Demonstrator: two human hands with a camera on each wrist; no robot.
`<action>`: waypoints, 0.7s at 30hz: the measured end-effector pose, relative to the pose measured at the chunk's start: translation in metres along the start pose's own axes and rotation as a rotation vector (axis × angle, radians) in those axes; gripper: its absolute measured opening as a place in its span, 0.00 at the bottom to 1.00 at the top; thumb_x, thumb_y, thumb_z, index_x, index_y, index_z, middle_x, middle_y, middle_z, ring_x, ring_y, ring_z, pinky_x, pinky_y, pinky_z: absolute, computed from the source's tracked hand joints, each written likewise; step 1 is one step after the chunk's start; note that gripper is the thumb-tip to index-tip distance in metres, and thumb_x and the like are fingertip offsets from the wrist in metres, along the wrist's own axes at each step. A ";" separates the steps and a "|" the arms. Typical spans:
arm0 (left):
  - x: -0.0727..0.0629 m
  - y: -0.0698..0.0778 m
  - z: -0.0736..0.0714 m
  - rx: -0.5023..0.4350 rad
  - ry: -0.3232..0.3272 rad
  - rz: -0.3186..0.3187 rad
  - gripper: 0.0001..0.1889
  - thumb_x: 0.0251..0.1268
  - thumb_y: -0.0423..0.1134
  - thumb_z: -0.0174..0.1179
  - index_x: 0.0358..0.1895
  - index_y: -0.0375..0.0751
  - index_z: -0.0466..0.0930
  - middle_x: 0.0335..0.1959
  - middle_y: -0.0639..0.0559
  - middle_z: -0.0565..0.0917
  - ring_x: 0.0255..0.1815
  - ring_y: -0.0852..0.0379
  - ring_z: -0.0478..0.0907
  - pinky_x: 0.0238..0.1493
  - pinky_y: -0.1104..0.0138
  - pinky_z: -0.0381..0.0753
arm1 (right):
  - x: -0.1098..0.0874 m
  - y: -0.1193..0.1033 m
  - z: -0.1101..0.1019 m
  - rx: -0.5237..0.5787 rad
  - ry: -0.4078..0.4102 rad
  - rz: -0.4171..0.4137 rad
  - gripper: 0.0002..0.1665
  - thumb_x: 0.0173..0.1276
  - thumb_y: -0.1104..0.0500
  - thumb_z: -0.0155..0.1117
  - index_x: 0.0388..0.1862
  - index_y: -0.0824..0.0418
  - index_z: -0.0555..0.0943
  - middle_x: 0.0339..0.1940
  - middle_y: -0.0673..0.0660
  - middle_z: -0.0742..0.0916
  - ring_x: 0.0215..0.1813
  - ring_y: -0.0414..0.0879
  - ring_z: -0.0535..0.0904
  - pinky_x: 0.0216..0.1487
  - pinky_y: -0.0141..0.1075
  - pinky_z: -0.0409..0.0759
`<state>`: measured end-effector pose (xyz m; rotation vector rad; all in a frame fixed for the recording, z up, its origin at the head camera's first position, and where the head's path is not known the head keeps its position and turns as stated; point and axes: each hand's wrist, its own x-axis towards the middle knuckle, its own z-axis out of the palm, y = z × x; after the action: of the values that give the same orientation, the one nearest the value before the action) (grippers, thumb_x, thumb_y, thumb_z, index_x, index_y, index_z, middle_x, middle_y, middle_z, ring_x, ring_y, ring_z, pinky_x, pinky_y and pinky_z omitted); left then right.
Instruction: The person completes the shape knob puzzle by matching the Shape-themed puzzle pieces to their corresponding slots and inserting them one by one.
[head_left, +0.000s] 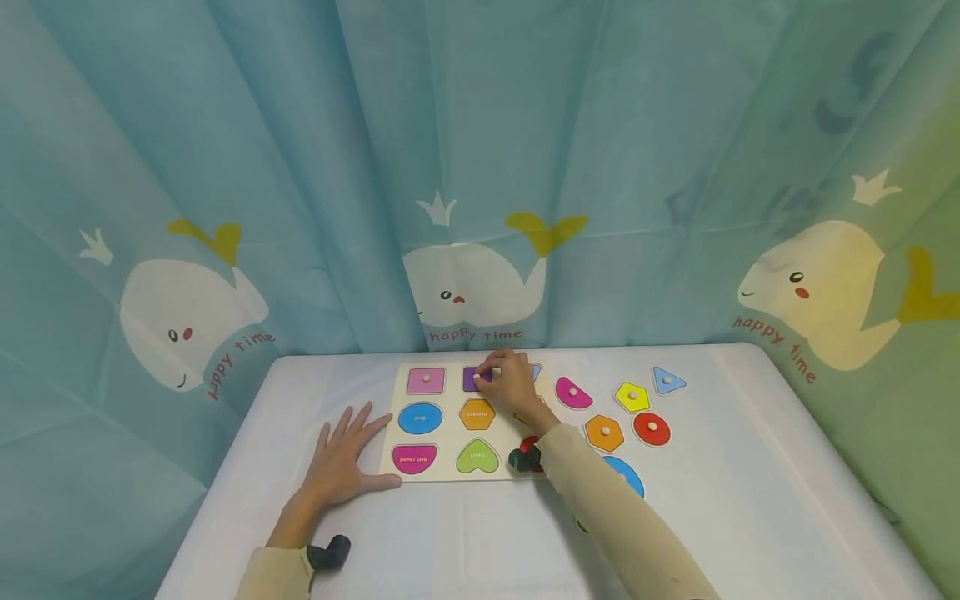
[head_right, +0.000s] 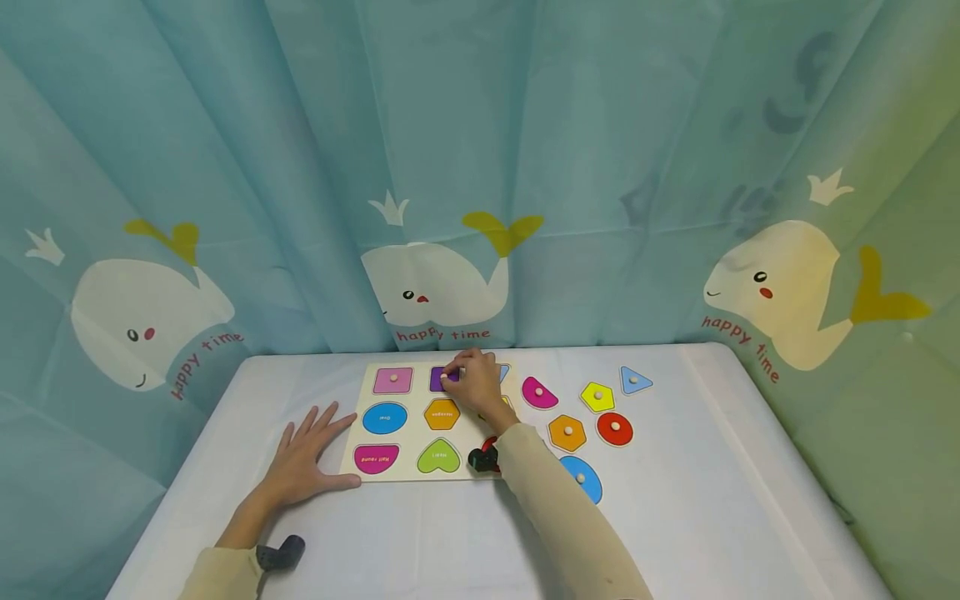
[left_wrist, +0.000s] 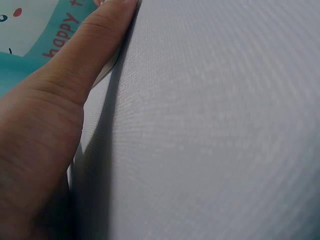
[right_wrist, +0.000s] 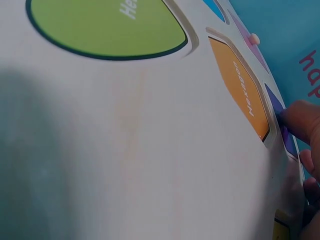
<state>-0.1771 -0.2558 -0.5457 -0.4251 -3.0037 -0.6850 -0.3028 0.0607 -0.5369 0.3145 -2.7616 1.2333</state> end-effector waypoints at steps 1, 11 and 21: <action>0.000 0.000 0.000 0.000 0.000 0.000 0.55 0.41 0.70 0.75 0.77 0.51 0.69 0.82 0.39 0.59 0.82 0.30 0.46 0.74 0.28 0.38 | 0.000 0.000 0.000 0.000 -0.002 0.001 0.06 0.63 0.56 0.76 0.37 0.55 0.92 0.56 0.58 0.84 0.59 0.59 0.71 0.65 0.59 0.65; 0.001 0.004 -0.002 -0.017 -0.014 -0.020 0.55 0.41 0.70 0.75 0.77 0.50 0.69 0.81 0.38 0.58 0.82 0.29 0.45 0.74 0.28 0.36 | -0.001 0.000 -0.008 -0.037 -0.076 0.002 0.09 0.66 0.52 0.73 0.44 0.52 0.91 0.59 0.57 0.82 0.61 0.58 0.70 0.66 0.58 0.65; 0.001 0.002 -0.001 -0.011 -0.018 -0.027 0.56 0.40 0.71 0.75 0.77 0.51 0.69 0.82 0.39 0.58 0.82 0.30 0.45 0.74 0.29 0.37 | 0.000 0.001 -0.040 -0.031 -0.255 -0.072 0.27 0.67 0.49 0.75 0.63 0.53 0.82 0.55 0.55 0.85 0.57 0.53 0.77 0.59 0.50 0.78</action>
<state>-0.1778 -0.2542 -0.5440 -0.3943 -3.0290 -0.7033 -0.3023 0.0916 -0.5112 0.6014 -2.9452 1.2083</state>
